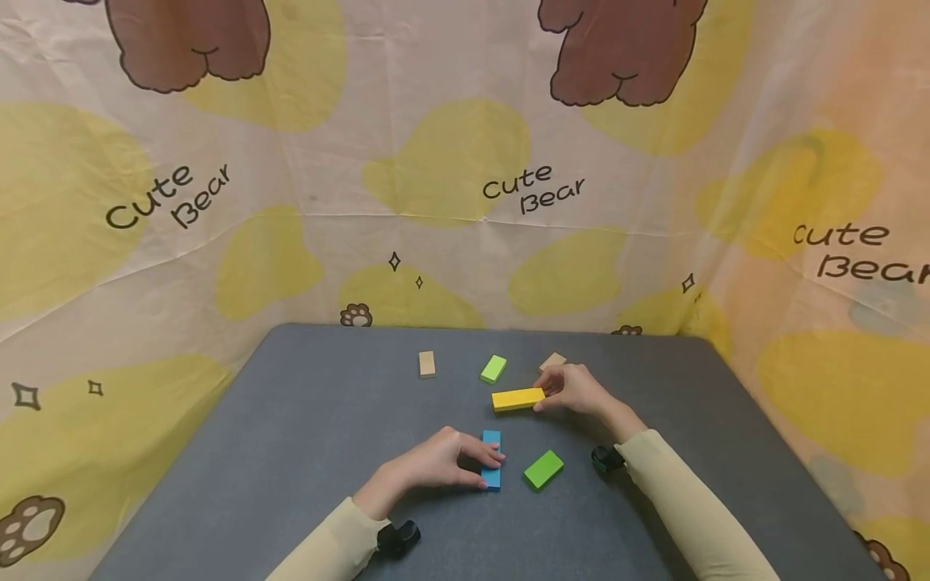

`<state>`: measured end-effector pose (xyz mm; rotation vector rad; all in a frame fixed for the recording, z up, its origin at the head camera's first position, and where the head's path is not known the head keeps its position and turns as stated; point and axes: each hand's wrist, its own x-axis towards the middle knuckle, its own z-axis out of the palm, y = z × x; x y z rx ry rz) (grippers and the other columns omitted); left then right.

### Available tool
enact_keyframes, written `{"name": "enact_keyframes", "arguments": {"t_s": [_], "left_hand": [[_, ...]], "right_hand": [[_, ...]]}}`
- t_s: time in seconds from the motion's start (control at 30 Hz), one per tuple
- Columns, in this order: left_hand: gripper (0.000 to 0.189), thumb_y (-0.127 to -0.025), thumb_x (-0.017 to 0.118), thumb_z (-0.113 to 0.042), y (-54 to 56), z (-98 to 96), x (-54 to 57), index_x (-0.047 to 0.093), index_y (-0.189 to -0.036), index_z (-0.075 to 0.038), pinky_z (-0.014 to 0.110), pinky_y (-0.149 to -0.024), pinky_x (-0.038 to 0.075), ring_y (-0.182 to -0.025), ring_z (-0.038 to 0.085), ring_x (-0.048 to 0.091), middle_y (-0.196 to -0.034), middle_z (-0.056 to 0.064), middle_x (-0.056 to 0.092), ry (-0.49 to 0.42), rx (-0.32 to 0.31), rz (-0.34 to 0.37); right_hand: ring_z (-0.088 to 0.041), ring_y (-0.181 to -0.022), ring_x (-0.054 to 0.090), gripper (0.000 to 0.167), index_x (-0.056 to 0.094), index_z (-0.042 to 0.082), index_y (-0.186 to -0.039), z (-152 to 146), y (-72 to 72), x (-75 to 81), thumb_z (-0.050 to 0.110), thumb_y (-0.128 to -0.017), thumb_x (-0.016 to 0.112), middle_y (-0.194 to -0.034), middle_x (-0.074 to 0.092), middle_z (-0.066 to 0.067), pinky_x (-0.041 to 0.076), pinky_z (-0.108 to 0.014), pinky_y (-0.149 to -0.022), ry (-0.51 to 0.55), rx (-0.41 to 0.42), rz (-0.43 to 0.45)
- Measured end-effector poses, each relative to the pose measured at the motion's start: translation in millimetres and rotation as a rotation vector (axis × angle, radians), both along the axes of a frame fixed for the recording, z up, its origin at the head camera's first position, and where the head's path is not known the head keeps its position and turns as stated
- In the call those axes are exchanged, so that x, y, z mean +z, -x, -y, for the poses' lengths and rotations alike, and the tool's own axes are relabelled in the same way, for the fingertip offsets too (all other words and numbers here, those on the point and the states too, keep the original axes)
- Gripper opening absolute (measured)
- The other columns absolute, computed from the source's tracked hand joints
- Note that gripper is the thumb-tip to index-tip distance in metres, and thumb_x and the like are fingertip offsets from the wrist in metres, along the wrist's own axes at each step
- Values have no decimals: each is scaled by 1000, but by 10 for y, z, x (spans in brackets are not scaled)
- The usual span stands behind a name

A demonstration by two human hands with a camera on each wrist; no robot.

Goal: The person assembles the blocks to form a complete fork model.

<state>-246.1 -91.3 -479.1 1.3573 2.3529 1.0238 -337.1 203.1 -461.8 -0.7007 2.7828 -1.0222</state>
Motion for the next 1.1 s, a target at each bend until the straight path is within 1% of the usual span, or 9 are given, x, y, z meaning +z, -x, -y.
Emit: {"name": "enact_keyframes", "arguments": {"t_s": [0.1,0.43,0.7,1.1], "left_hand": [[35,-83,73,-27,2,2,-7,69,-117,-17,27,-102,43,-123,6,53,-122,-9,65,2,0,-11],[36,-84,73,-27,3,9,-9,69,-118,-17,27,-102,43,-123,6,53,-123,-10,64,8,2,-10],[36,-84,72,-27,6,8,-3,69,-118,-18,27,-102,43,-124,3,52,-123,-11,64,15,8,-17],[36,-83,73,-26,27,16,-27,69,-117,-17,27,-102,43,-124,5,52,-122,-9,65,0,-3,-23]], "right_hand": [[-9,-82,64,33,71,18,-95,26,-14,11,32,-69,85,-92,69,3,56,-30,-77,-6,11,-14],[-8,-79,63,32,70,18,-94,97,-44,58,34,-70,84,-89,68,5,56,-27,-74,-3,50,-60],[-8,-78,64,31,69,17,-93,161,-55,77,33,-71,83,-89,69,4,56,-24,-73,-9,83,-51],[-7,-75,64,31,68,17,-90,283,-114,105,34,-70,84,-86,68,4,55,-22,-71,2,128,-57]]}}
